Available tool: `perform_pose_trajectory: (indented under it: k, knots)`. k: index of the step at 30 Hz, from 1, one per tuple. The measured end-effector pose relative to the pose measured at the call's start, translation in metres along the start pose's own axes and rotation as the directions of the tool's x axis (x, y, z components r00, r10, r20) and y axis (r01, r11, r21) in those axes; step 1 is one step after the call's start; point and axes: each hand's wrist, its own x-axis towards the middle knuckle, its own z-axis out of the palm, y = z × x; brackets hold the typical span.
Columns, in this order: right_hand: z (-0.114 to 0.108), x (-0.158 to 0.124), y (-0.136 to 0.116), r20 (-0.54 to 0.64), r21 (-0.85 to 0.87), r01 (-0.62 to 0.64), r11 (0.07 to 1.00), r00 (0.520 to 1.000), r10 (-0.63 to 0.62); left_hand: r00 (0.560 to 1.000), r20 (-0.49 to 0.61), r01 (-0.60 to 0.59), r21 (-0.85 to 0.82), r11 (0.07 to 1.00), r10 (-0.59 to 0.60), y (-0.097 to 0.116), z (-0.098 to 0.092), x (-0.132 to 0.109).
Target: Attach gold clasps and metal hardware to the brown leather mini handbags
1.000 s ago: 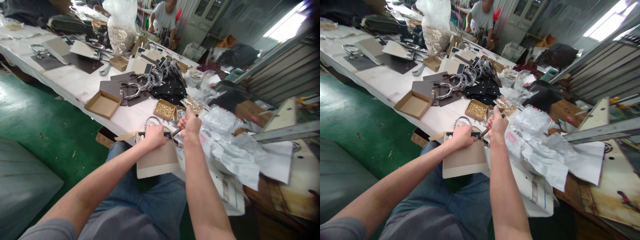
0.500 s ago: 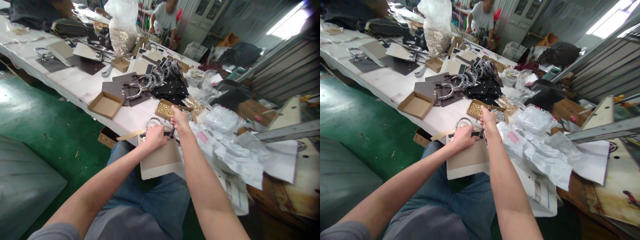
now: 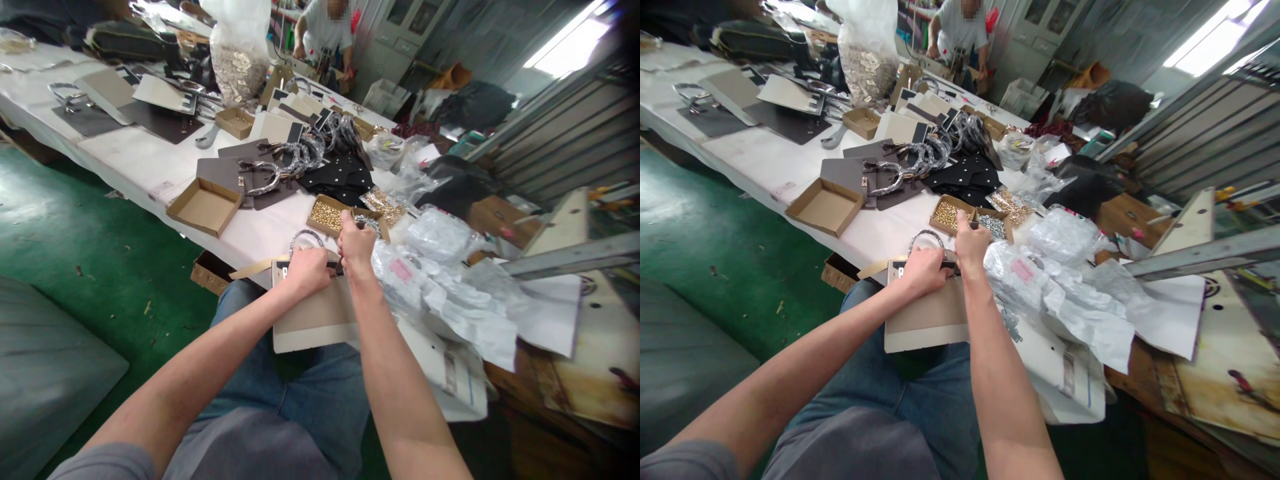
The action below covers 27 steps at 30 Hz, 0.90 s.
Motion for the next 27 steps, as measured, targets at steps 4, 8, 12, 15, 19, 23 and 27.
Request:
perform_pose_trajectory:
  k: [4, 8, 12, 15, 19, 23, 27]
  knots:
    - [-0.002, -0.015, 0.002, -0.111, -0.048, 0.141, 0.989, 0.983, -0.146, 1.000, 0.006, 0.021, -0.002, 1.000, -0.021, 0.000, 0.002, 0.000]
    - [-0.006, -0.032, 0.006, -0.155, -0.019, 0.193, 0.981, 0.969, -0.193, 1.000, -0.012, 0.007, -0.015, 1.000, -0.007, 0.000, 0.004, 0.001]
    - [-0.025, -0.046, 0.004, -0.253, 0.149, 0.265, 0.953, 0.942, -0.222, 0.999, -0.035, 0.004, -0.044, 0.999, -0.005, -0.004, 0.001, -0.002]
    - [-0.052, -0.051, -0.001, -0.304, 0.260, 0.307, 0.915, 0.926, -0.224, 0.999, -0.016, -0.036, -0.094, 0.995, 0.035, -0.009, -0.004, -0.002]
    - [-0.084, -0.053, -0.011, -0.295, 0.202, 0.235, 0.951, 0.940, -0.170, 0.998, 0.049, -0.030, -0.110, 0.993, 0.035, -0.005, -0.015, 0.004]
    - [-0.109, -0.073, -0.029, -0.147, -0.305, 0.139, 0.942, 0.971, -0.191, 0.987, 0.153, -0.039, -0.100, 0.994, 0.054, 0.021, -0.024, 0.002]
    - [-0.128, -0.075, -0.013, 0.000, -0.610, -0.022, 0.792, 1.000, 0.027, 0.974, 0.219, -0.043, -0.092, 0.995, 0.062, 0.021, -0.004, 0.023]
